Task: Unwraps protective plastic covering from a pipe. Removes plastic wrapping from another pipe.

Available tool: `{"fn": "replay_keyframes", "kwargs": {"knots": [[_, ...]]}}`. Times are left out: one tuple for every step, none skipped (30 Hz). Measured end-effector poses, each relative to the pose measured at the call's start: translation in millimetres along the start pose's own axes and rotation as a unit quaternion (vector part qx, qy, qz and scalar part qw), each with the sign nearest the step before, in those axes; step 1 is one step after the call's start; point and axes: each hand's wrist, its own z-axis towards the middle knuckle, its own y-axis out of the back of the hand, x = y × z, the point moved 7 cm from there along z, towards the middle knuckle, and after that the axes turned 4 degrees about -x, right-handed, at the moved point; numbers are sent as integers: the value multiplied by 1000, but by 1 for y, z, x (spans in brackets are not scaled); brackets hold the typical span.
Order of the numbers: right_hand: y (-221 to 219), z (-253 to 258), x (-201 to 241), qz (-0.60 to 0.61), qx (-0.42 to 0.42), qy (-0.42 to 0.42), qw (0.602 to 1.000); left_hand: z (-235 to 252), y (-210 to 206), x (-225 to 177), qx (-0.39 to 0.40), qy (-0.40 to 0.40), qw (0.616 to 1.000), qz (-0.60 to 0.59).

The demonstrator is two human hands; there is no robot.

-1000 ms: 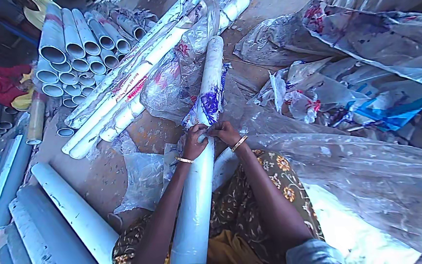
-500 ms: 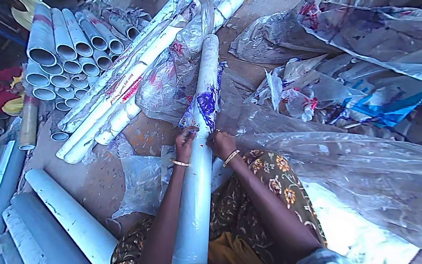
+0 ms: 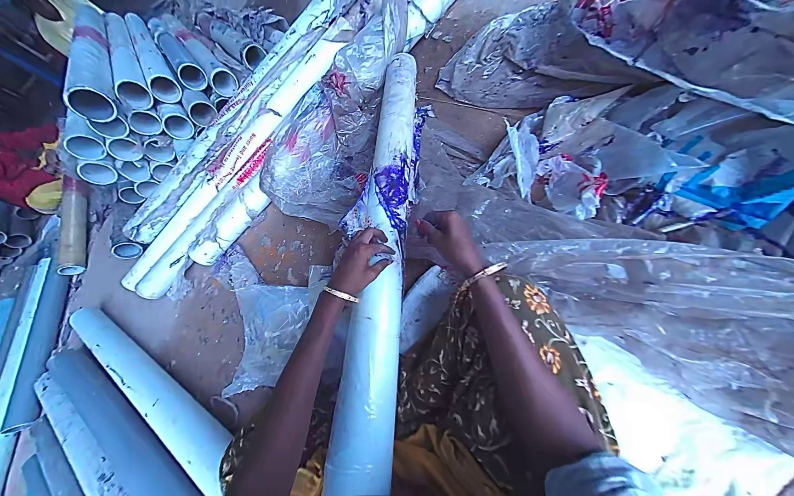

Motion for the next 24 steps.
{"fn": "replay_keyframes", "kwargs": {"knots": [[2,-1,-1,-30,-10,-14,999,1,2,-3,12,-4,1000,17],[1,-2,-2,-42,-10,-27,999,2,3,-6,20,-12,999,36],[-2,-4,-2,-44,-7,-38,998,2,4,-10,25,-20,998,55],[-6,-4,-2,-41,-4,-45,998,2,5,-14,30,-24,997,71],[-9,-2,-4,-37,-2,-45,998,3,6,-18,35,-25,995,85],[-13,3,-7,-32,1,-43,999,4,7,-22,39,-25,994,96],[-16,10,-11,-26,3,-43,999,6,8,-23,43,-20,993,105],[-18,14,-14,-18,2,-47,999,7,8,-24,51,-12,992,112],[-18,16,-17,-8,-2,-51,999,8,7,-24,70,6,990,121],[-17,14,-19,2,-8,-53,999,9,5,-24,97,29,985,138],[-15,12,-20,10,-17,-54,998,9,1,-25,118,39,980,156],[-12,9,-20,19,-29,-55,998,9,-1,-27,132,37,975,177],[-10,8,-20,33,-41,-59,997,8,-3,-30,144,34,969,199],[-9,8,-20,52,-53,-60,995,9,-5,-33,160,36,961,222],[-8,10,-22,70,-63,-61,994,10,-7,-34,182,45,950,250],[-8,15,-25,82,-68,-63,992,11,-10,-36,203,56,937,278],[-8,21,-29,90,-69,-66,991,13,-12,-38,220,62,924,307],[-8,25,-30,95,-65,-68,991,16,-15,-41,236,65,912,331],[-8,26,-30,97,-59,-68,991,17,-18,-45,248,59,901,351],[-7,26,-29,94,-55,-67,992,18,-21,-48,256,45,891,371],[-5,25,-29,93,-54,-66,992,19,-23,-50,256,26,884,390],[-4,24,-29,96,-55,-65,992,18,-26,-50,251,4,877,410],[-3,23,-30,104,-60,-67,991,18,-30,-50,242,-20,870,430],[-2,23,-31,113,-64,-70,989,17,-32,-50,237,-28,863,446]]}}
